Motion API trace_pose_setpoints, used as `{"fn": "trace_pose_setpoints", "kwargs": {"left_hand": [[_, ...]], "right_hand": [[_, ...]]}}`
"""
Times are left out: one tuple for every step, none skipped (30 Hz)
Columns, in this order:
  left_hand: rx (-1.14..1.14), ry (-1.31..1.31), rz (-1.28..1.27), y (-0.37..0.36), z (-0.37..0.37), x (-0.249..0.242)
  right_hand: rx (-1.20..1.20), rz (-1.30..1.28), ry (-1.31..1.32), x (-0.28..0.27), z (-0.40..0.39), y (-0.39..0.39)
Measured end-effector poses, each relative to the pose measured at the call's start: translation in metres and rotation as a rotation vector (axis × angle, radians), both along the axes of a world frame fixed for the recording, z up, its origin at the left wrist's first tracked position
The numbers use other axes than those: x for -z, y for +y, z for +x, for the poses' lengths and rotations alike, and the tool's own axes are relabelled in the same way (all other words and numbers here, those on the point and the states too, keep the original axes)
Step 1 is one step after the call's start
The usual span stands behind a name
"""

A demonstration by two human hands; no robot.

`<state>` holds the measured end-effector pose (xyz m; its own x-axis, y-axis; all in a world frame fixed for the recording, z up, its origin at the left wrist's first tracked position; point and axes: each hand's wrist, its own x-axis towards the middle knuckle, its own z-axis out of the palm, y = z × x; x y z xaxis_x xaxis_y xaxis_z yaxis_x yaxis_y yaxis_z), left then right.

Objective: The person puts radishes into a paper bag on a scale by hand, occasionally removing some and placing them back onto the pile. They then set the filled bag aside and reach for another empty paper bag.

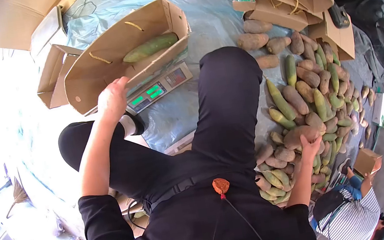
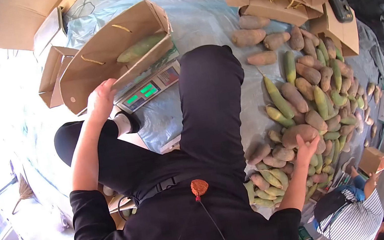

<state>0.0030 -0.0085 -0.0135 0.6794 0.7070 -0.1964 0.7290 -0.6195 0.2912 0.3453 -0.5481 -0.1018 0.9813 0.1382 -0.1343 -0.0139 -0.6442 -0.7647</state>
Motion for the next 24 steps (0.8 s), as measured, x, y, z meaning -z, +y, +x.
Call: {"fn": "trace_pose_setpoints", "kwargs": {"left_hand": [[0.01,0.012,0.0,0.0,0.0,-0.001],[0.022,0.027,0.0,-0.001,0.0,-0.002],[0.015,0.019,0.001,0.0,-0.001,-0.002],[0.022,0.017,0.003,0.001,-0.002,-0.001],[0.03,0.015,0.004,0.002,-0.002,0.0],[0.042,0.006,0.01,0.002,-0.002,-0.001],[0.037,0.0,0.007,0.002,-0.002,0.0],[0.042,0.002,0.017,0.002,-0.003,0.0],[0.046,0.006,0.028,0.003,-0.003,0.0],[0.038,0.004,0.028,0.004,-0.004,0.001],[0.049,-0.004,0.028,0.004,-0.004,0.001],[0.059,-0.011,0.029,0.004,-0.004,0.002],[0.052,-0.012,0.029,0.004,-0.004,0.001],[0.055,0.002,0.029,0.004,-0.003,0.001],[0.059,0.017,0.028,0.004,-0.003,0.001],[0.066,0.003,0.029,0.004,-0.004,0.001],[0.065,0.004,0.028,0.005,-0.005,0.001],[0.069,-0.002,0.021,0.005,-0.005,0.002],[0.076,-0.009,0.014,0.007,-0.005,0.003],[0.081,-0.015,0.012,0.007,-0.005,0.004],[0.09,-0.018,0.009,0.008,-0.005,0.005],[0.087,-0.035,0.029,0.008,-0.004,0.004],[0.09,-0.053,0.048,0.008,-0.004,0.004],[0.114,-0.06,0.045,0.008,-0.003,0.003]], "right_hand": [[-0.055,0.115,-0.012,-0.015,0.012,0.027],[-0.11,0.229,-0.021,-0.034,0.021,0.058],[-0.143,0.241,-0.03,-0.061,0.025,0.095],[-0.176,0.252,-0.039,-0.09,0.028,0.134],[-0.271,0.298,-0.088,-0.114,0.03,0.168],[-0.367,0.341,-0.136,-0.135,0.032,0.2],[-0.464,0.406,-0.161,-0.155,0.031,0.233],[-0.563,0.473,-0.183,-0.172,0.028,0.267],[-0.653,0.522,-0.173,-0.188,0.022,0.3],[-0.742,0.569,-0.159,-0.2,0.014,0.332],[-0.84,0.611,-0.137,-0.206,0.005,0.363],[-0.938,0.654,-0.115,-0.208,-0.006,0.393],[-1.01,0.678,-0.01,-0.206,-0.021,0.421],[-1.079,0.7,0.097,-0.203,-0.036,0.449],[-1.149,0.649,0.042,-0.185,-0.048,0.476],[-1.167,0.636,-0.002,-0.169,-0.067,0.5],[-1.255,0.518,-0.03,-0.161,-0.087,0.517],[-1.324,0.416,-0.094,-0.136,-0.101,0.539],[-1.323,0.503,-0.116,-0.111,-0.123,0.553],[-1.282,0.41,-0.141,-0.09,-0.143,0.562],[-1.262,0.336,-0.071,-0.08,-0.162,0.568],[-1.234,0.252,-0.039,-0.071,-0.179,0.573],[-1.189,0.163,-0.043,-0.058,-0.194,0.579],[-1.125,0.046,0.034,-0.057,-0.206,0.584]]}}
